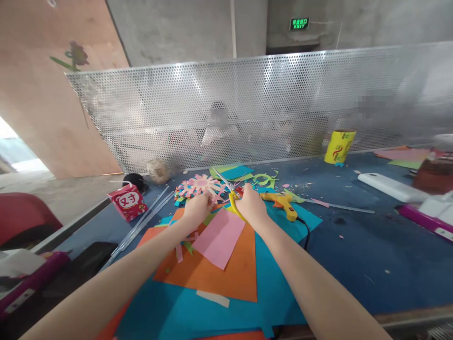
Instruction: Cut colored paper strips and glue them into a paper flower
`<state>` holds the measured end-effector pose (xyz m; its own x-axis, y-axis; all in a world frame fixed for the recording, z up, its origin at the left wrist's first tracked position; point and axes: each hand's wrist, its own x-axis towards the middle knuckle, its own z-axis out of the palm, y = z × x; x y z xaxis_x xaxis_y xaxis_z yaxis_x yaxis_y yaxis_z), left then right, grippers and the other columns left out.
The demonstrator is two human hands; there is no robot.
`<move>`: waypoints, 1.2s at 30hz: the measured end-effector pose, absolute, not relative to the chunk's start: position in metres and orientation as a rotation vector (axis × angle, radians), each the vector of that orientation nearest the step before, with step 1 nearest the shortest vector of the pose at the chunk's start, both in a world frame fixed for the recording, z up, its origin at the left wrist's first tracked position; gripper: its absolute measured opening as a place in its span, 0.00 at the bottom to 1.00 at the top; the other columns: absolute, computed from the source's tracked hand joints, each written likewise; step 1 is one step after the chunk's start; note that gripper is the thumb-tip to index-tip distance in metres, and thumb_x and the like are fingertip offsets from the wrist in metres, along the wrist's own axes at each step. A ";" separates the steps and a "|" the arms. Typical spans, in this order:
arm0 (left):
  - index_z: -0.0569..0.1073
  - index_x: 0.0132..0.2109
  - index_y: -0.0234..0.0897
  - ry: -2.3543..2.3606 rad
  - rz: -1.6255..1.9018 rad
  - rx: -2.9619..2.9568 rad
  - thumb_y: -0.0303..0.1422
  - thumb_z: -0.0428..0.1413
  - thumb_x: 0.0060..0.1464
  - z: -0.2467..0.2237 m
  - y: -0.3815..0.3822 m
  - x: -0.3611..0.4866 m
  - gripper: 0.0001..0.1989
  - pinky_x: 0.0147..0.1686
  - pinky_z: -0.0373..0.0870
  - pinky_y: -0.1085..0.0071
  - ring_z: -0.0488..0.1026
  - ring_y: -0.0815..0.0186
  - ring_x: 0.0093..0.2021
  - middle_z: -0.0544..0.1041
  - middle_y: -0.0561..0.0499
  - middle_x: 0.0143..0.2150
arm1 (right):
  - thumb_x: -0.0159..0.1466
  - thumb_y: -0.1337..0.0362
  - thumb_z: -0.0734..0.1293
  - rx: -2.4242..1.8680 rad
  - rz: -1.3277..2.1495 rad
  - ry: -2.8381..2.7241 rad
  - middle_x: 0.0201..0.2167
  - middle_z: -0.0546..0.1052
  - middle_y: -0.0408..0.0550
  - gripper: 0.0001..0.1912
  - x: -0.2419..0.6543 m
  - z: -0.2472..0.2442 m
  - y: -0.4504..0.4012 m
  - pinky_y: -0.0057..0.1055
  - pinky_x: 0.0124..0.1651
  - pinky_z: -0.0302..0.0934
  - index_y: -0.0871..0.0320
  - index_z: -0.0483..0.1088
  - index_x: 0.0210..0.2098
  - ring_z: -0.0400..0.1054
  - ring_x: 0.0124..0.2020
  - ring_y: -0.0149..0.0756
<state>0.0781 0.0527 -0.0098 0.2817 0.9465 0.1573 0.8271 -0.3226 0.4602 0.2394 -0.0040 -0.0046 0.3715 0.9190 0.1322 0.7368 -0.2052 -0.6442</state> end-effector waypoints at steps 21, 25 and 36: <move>0.70 0.32 0.34 1.006 0.571 1.509 0.41 0.61 0.41 0.003 -0.012 0.023 0.16 0.09 0.54 0.83 0.56 0.78 0.12 0.63 0.60 0.15 | 0.48 0.58 0.72 -1.152 1.174 -1.126 0.18 0.70 0.37 0.21 0.198 0.008 -0.025 0.24 0.15 0.57 0.54 0.54 0.29 0.63 0.14 0.27; 0.71 0.31 0.34 0.983 0.549 1.542 0.43 0.60 0.42 -0.002 -0.010 0.016 0.16 0.08 0.58 0.82 0.59 0.77 0.13 0.67 0.58 0.18 | 0.46 0.55 0.72 -1.114 1.184 -1.160 0.15 0.69 0.37 0.22 0.197 0.008 -0.027 0.24 0.15 0.56 0.54 0.56 0.28 0.62 0.13 0.28; 0.78 0.34 0.38 1.023 0.710 2.133 0.36 0.52 0.54 0.008 -0.007 -0.009 0.11 0.31 0.70 0.74 0.76 0.63 0.34 0.79 0.48 0.34 | 0.57 0.41 0.58 -1.066 1.264 -1.276 0.18 0.71 0.44 0.24 0.189 -0.008 -0.027 0.30 0.23 0.63 0.56 0.61 0.22 0.66 0.18 0.32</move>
<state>-0.0087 -0.0072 0.0083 0.5468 0.8166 0.1849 0.4586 -0.4769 0.7498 0.1886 -0.0270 -0.0081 -0.1056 0.9920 0.0693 -0.0594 0.0632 -0.9962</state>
